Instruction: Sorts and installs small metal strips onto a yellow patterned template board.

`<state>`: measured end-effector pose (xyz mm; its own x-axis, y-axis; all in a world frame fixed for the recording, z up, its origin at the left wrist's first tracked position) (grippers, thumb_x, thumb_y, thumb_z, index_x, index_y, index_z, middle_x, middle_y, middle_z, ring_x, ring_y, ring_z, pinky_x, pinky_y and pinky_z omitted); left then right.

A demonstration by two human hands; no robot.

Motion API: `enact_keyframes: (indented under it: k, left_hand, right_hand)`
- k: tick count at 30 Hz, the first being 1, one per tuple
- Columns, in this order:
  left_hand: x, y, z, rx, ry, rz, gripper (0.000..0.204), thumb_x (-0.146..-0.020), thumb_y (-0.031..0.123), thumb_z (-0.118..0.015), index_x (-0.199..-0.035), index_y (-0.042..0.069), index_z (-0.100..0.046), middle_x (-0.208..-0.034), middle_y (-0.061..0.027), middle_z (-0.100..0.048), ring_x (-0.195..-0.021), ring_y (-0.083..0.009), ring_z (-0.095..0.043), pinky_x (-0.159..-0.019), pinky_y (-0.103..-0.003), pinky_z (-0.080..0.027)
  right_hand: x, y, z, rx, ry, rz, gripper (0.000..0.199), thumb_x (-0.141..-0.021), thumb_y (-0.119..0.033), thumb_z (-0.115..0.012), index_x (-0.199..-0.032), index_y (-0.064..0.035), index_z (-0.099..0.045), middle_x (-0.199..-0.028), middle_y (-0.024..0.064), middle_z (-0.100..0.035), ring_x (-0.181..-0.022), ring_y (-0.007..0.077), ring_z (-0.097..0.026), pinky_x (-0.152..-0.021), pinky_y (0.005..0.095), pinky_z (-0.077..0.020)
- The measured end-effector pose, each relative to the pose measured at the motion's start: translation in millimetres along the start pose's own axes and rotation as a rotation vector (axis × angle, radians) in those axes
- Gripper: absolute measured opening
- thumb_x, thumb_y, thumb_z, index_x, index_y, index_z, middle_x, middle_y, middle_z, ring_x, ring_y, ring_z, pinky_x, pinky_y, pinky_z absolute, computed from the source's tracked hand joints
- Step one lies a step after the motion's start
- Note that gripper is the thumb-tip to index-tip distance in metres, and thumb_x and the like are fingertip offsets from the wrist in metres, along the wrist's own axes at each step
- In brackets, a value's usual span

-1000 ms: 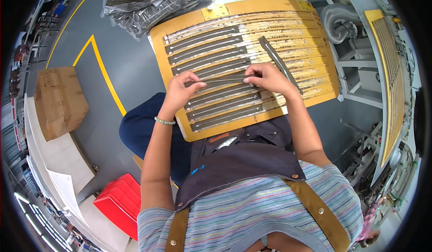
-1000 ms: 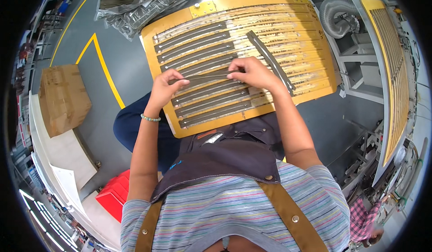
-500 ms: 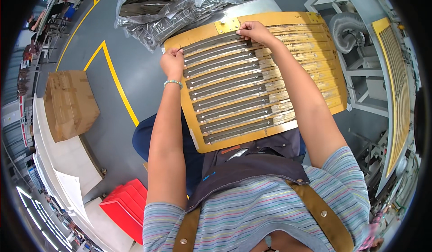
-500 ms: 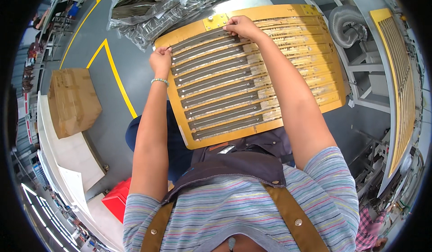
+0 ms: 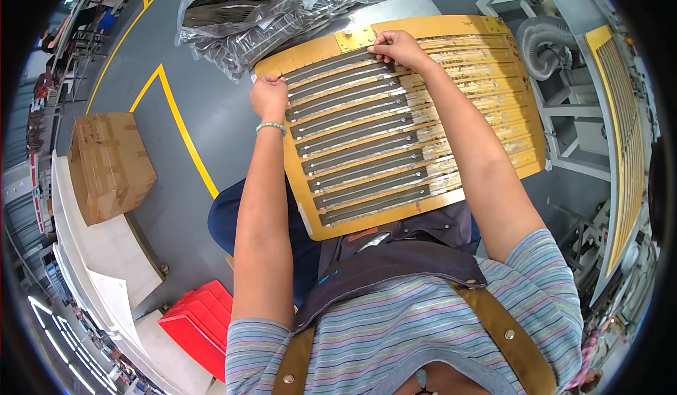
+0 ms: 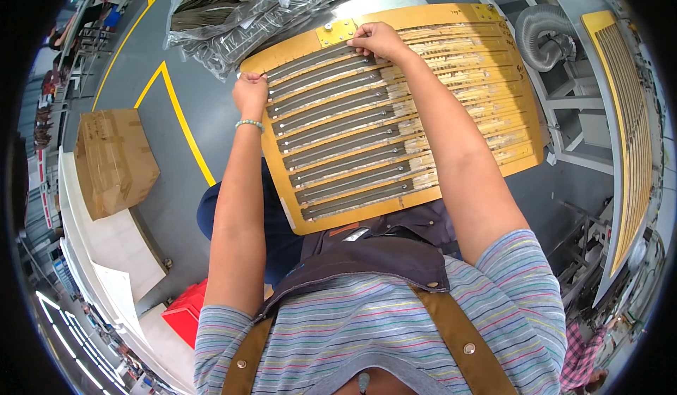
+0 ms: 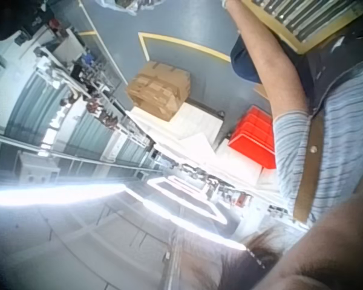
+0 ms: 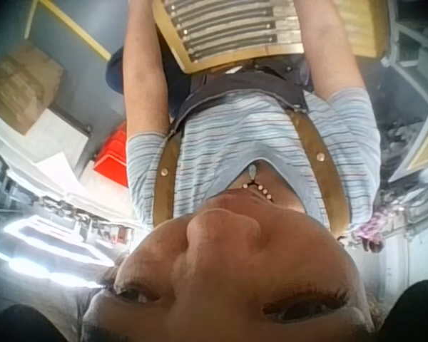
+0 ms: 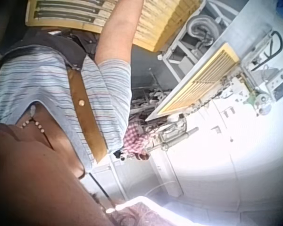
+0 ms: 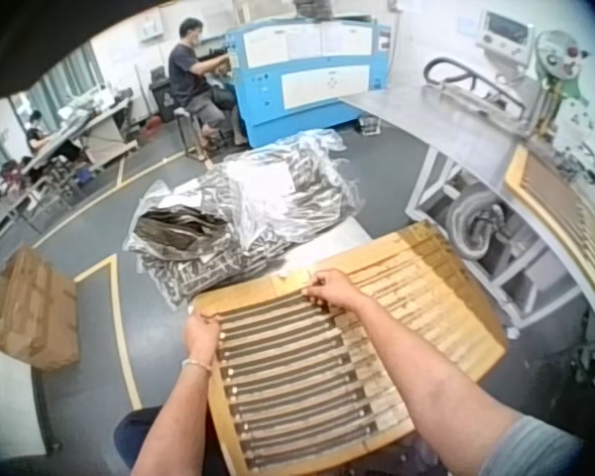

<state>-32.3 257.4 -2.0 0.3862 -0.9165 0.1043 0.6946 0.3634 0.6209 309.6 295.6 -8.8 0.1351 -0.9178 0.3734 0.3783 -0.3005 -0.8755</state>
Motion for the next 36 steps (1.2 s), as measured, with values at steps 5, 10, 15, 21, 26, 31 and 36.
enact_keyframes:
  k: [5,10,15,21,26,31,36]
  left_hand:
    - [-2.1,-14.4,13.4,0.097,0.317,0.024,0.06,-0.082,0.036,-0.082,-0.122,-0.001,-0.059,-0.14,-0.0222,-0.05,-0.13,-0.0347,-0.05,-0.1,-0.045,-0.046]
    - [13.1,-6.8,-5.3,-0.169,0.192,0.061,0.099,-0.079,0.053,-0.082,-0.144,-0.007,-0.039,-0.15,-0.0237,-0.037,-0.143,-0.0403,-0.031,-0.112,-0.054,-0.038]
    - [-4.6,-30.5,-18.9,-0.078,0.118,-0.011,0.11,-0.08,0.057,-0.079,-0.153,-0.009,-0.029,-0.151,-0.0262,-0.039,-0.142,-0.0424,-0.035,-0.116,-0.051,-0.036]
    - [1.1,-15.1,-17.4,-0.03,0.069,0.024,0.106,-0.084,0.054,-0.077,-0.156,-0.005,-0.026,-0.151,-0.0238,-0.042,-0.139,-0.041,-0.044,-0.111,-0.051,-0.043]
    - [2.3,-15.2,-15.4,-0.029,0.078,0.025,0.105,-0.085,0.053,-0.076,-0.157,-0.005,-0.025,-0.152,-0.0228,-0.042,-0.138,-0.0403,-0.047,-0.109,-0.051,-0.044]
    - [1.9,-16.9,-15.3,-0.033,0.084,0.018,0.104,-0.085,0.052,-0.077,-0.156,-0.005,-0.026,-0.151,-0.0238,-0.042,-0.137,-0.0408,-0.047,-0.109,-0.05,-0.045]
    - [2.5,-17.4,-14.3,-0.033,0.081,0.013,0.104,-0.085,0.051,-0.077,-0.155,-0.005,-0.027,-0.152,-0.0247,-0.042,-0.137,-0.0411,-0.047,-0.109,-0.05,-0.045]
  right_hand:
    - [2.0,-2.1,-2.1,-0.002,0.008,0.012,0.025,-0.088,-0.032,-0.082,-0.093,-0.0117,-0.069,-0.076,-0.0042,-0.068,-0.061,0.0025,-0.055,-0.047,0.0194,-0.0378]
    - [6.1,-5.3,-2.3,0.018,0.025,0.009,0.025,-0.088,-0.031,-0.082,-0.093,-0.0099,-0.07,-0.076,-0.0018,-0.07,-0.063,0.0044,-0.059,-0.051,0.021,-0.0425]
    - [7.5,-3.1,-6.1,-0.003,0.067,0.071,0.024,-0.09,-0.028,-0.08,-0.093,-0.0063,-0.071,-0.077,0.0002,-0.071,-0.065,0.0067,-0.062,-0.058,0.0235,-0.0487]
    - [13.4,-2.0,-6.8,0.253,0.289,0.204,0.022,-0.088,-0.027,-0.079,-0.092,-0.0066,-0.072,-0.079,0.0074,-0.072,-0.07,0.0174,-0.067,-0.066,0.0316,-0.0527]
    - [18.0,-6.7,-13.6,0.385,0.377,0.267,0.02,-0.086,-0.027,-0.076,-0.092,-0.0084,-0.073,-0.074,0.0123,-0.069,-0.07,0.0279,-0.066,-0.067,0.0396,-0.0521]
    - [18.9,-7.5,-16.3,0.401,0.394,0.307,0.019,-0.086,-0.026,-0.076,-0.092,-0.008,-0.073,-0.072,0.0133,-0.068,-0.07,0.0317,-0.067,-0.068,0.042,-0.0521]
    - [23.1,-10.6,-19.2,0.453,0.377,0.325,0.018,-0.088,-0.025,-0.074,-0.094,-0.0079,-0.072,-0.077,0.0157,-0.071,-0.076,0.0351,-0.069,-0.071,0.0447,-0.0535]
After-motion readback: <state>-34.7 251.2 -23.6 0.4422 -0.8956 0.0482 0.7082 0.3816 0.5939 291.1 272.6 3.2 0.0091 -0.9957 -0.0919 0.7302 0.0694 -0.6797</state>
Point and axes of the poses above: each hand's wrist, its own x-axis away from the middle knuckle, its own z-axis out of the back of the hand, y = z × x, the point moved 4 cm from there along -x, towards the middle knuckle
